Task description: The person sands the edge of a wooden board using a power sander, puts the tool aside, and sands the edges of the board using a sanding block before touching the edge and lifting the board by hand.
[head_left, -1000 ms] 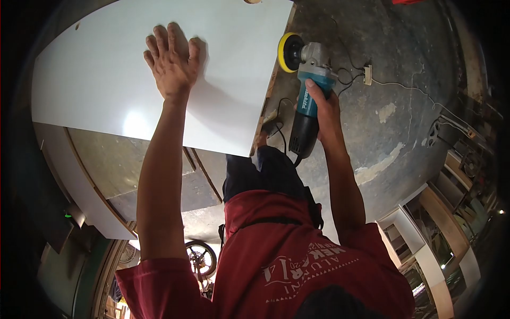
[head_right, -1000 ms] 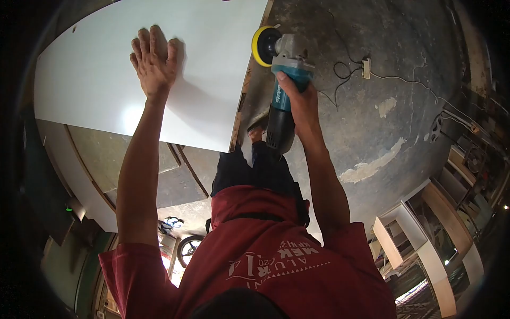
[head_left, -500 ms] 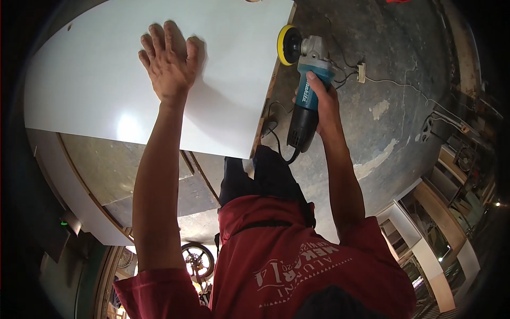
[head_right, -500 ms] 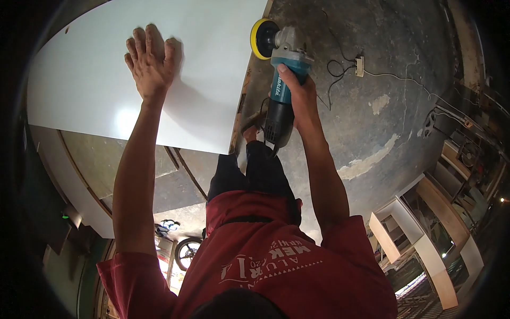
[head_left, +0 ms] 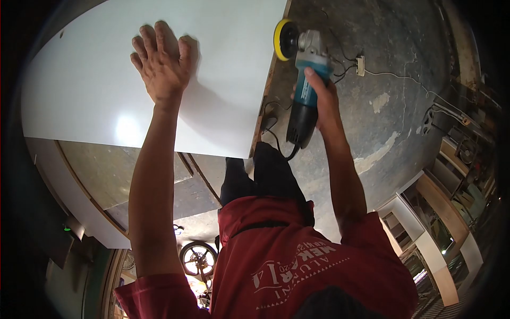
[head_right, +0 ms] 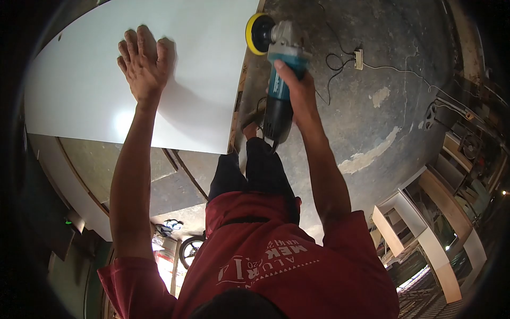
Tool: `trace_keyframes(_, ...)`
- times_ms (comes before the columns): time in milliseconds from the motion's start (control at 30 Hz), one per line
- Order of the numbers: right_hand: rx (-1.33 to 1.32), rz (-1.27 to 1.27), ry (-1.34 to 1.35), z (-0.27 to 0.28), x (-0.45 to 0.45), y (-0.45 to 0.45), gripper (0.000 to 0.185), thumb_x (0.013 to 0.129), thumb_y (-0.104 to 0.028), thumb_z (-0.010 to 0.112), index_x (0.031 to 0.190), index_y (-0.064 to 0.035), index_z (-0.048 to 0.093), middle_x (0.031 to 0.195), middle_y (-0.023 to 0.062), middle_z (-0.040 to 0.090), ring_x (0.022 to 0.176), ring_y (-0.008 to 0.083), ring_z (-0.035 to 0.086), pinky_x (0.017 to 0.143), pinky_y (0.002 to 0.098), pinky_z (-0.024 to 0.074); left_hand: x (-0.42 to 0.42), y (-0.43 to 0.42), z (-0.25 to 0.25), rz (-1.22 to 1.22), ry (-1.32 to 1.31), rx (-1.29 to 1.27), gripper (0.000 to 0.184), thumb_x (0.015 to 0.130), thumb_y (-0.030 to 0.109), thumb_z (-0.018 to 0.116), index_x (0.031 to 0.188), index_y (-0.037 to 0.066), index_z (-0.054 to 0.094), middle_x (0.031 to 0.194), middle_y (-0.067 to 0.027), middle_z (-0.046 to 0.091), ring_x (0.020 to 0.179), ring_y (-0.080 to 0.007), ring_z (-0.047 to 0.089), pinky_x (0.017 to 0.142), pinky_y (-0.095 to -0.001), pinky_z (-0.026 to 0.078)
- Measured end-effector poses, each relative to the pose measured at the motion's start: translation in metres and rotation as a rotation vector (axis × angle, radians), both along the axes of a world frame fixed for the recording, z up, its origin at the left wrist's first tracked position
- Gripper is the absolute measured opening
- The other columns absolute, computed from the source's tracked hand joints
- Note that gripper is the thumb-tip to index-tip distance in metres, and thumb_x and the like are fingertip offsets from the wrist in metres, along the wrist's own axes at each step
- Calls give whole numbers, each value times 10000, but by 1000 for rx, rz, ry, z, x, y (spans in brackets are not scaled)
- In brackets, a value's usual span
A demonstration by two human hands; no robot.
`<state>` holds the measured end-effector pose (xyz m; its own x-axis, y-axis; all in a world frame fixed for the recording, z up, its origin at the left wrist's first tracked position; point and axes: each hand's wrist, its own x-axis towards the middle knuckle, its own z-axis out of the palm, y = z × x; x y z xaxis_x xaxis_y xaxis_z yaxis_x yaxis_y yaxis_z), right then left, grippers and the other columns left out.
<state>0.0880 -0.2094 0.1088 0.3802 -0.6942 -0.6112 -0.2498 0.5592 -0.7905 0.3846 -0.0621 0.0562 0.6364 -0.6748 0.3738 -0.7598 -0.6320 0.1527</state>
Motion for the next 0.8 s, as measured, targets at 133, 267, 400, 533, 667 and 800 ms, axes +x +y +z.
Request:
trace_keyframes(133,-8,12,7,0,4,-8,610,869,-479,751,1176,26,598,864,129,671,727,205,695,678,334,579,-1,-1,2,-13,11,16,700,977,547,442,1489,71,450,1524,-249,428,1399,-474,356,1136,-567,283)
trace_keyframes(267,-21,-1,-2,-1,-11,16,578,876,-447,755,1164,29,599,862,121,670,723,201,695,674,330,578,-2,-1,5,5,-83,66,604,989,494,478,1450,104,480,1465,-179,464,1306,-357,437,1060,-504,371)
trace_keyframes(400,22,-13,2,-3,-32,52,505,878,-373,776,1141,28,618,873,98,674,728,179,690,658,318,567,-1,-1,5,-12,-85,77,604,988,495,480,1435,89,476,1440,-175,466,1317,-354,424,1063,-506,365)
trace_keyframes(533,78,-67,8,3,-49,90,444,871,-310,796,1131,18,649,910,79,688,753,157,684,680,311,559,-2,0,4,-43,-122,48,615,986,501,478,1434,79,466,1436,-176,452,1309,-361,421,1074,-512,352)
trace_keyframes(667,57,-37,61,-7,-66,112,441,865,-291,804,1140,20,654,981,86,705,857,156,672,792,322,543,-3,-2,9,-46,-26,63,639,978,511,471,1441,73,455,1435,-185,441,1287,-367,424,1078,-527,334)
trace_keyframes(800,54,-41,63,-6,-56,98,442,865,-289,804,1140,21,650,988,92,700,845,159,675,772,324,546,-3,-2,8,-50,-21,46,655,971,529,462,1442,73,458,1422,-190,442,1280,-368,424,1075,-534,331)
